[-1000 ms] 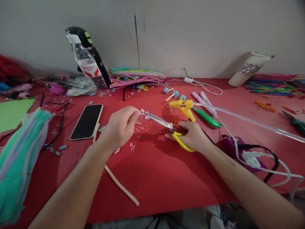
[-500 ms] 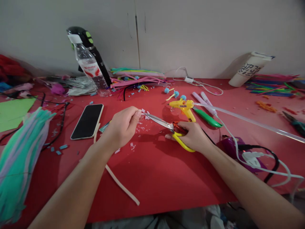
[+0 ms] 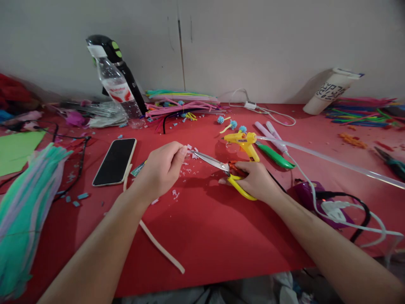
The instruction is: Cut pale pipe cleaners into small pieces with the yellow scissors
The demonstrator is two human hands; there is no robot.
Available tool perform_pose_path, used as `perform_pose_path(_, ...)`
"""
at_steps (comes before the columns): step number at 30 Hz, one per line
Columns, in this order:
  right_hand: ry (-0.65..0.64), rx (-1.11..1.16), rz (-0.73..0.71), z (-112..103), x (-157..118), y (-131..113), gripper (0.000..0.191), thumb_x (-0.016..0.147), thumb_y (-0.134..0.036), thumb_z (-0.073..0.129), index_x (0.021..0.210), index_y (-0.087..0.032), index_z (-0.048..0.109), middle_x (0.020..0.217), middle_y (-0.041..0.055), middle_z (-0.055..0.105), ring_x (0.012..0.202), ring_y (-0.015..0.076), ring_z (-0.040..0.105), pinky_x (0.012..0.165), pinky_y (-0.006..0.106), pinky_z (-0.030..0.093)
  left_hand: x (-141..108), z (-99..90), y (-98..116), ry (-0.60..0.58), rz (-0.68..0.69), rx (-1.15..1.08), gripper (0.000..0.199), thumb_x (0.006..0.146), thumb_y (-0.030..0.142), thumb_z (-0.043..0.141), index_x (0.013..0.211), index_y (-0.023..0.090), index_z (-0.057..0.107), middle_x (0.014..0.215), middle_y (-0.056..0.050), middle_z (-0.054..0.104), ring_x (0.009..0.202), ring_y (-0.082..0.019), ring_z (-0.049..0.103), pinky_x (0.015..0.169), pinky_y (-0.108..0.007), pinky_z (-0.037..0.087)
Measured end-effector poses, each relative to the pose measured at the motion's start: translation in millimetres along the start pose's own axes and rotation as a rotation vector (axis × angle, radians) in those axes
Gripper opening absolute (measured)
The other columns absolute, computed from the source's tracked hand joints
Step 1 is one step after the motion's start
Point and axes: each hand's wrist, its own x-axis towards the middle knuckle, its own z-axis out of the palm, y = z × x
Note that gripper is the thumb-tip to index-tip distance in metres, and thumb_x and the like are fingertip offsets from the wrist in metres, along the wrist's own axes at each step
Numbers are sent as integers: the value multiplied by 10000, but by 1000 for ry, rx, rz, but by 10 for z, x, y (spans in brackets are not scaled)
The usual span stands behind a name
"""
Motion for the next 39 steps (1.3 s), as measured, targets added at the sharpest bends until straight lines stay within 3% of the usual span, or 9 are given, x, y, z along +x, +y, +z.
perform_pose_path(8,22,8,-5,3,-19,-1,541,642,-592,744,625,-202,369,601,-59,272,573,90,226,478,237,215,8,-12,25,24,4,16,308,994,288,381,698,202,369,600,29,425,549,-113,401,566,-286,311)
perform_pose_path(16,-1,3,-18,-6,-22,-35,614,627,-601,751,609,-208,280,598,-60,243,578,91,210,472,237,204,10,-6,39,20,-6,17,308,995,300,381,703,203,371,607,21,443,557,-120,417,559,-291,306)
perform_pose_path(30,8,-2,-30,25,-4,-12,629,641,-614,741,603,-205,264,590,-56,228,590,98,212,489,248,202,-1,14,25,26,-20,-13,311,997,314,378,707,202,398,591,29,432,543,-113,413,556,-289,311)
perform_pose_path(39,-3,32,12,2,-37,-41,542,637,-578,762,644,-203,371,609,-61,283,580,90,231,491,236,213,-4,21,45,53,-29,7,356,994,319,380,659,205,346,545,41,359,504,-108,359,526,-291,283)
